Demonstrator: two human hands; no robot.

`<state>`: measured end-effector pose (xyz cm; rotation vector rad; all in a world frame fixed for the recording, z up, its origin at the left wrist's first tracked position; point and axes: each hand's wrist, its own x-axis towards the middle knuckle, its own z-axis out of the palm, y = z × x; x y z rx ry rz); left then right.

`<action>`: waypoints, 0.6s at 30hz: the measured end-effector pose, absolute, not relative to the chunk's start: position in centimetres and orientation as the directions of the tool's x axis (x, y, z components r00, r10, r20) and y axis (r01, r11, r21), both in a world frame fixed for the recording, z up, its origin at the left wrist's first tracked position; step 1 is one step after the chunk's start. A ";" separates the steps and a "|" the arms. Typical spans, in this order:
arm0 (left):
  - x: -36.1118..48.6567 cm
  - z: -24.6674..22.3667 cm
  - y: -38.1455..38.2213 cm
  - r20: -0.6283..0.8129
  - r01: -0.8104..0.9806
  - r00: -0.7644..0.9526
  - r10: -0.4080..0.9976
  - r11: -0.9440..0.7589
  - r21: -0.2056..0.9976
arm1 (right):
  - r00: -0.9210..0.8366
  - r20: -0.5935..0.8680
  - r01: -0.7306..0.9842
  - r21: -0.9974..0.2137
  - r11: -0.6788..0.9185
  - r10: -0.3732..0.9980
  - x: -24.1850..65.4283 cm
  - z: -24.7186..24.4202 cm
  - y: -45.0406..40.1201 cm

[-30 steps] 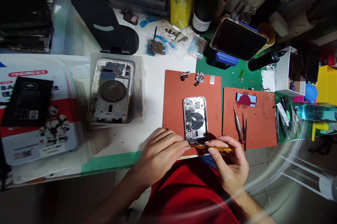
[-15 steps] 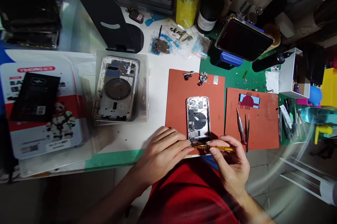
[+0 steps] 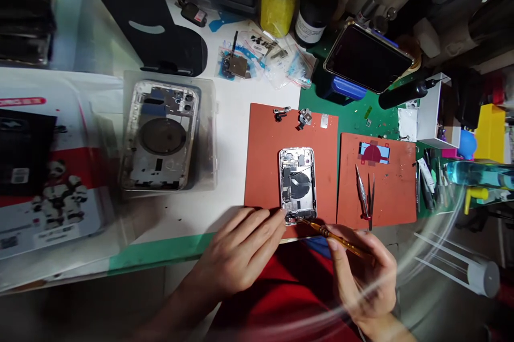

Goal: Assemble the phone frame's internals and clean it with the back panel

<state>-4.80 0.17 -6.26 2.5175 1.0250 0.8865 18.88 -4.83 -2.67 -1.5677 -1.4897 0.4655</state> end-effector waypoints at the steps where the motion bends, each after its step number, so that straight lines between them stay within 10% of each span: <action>1: -4.9 -6.3 0.0 0.425 0.529 0.585 0.691 -0.722 0.445 | 0.186 0.314 0.609 -0.780 0.141 0.931 18.8 -2.6 -4.9; 18: -4.6 -7.5 -0.9 0.384 0.564 0.621 0.684 -0.730 0.387 | 0.183 0.343 0.622 -0.766 0.162 0.921 18.4 -2.6 -4.8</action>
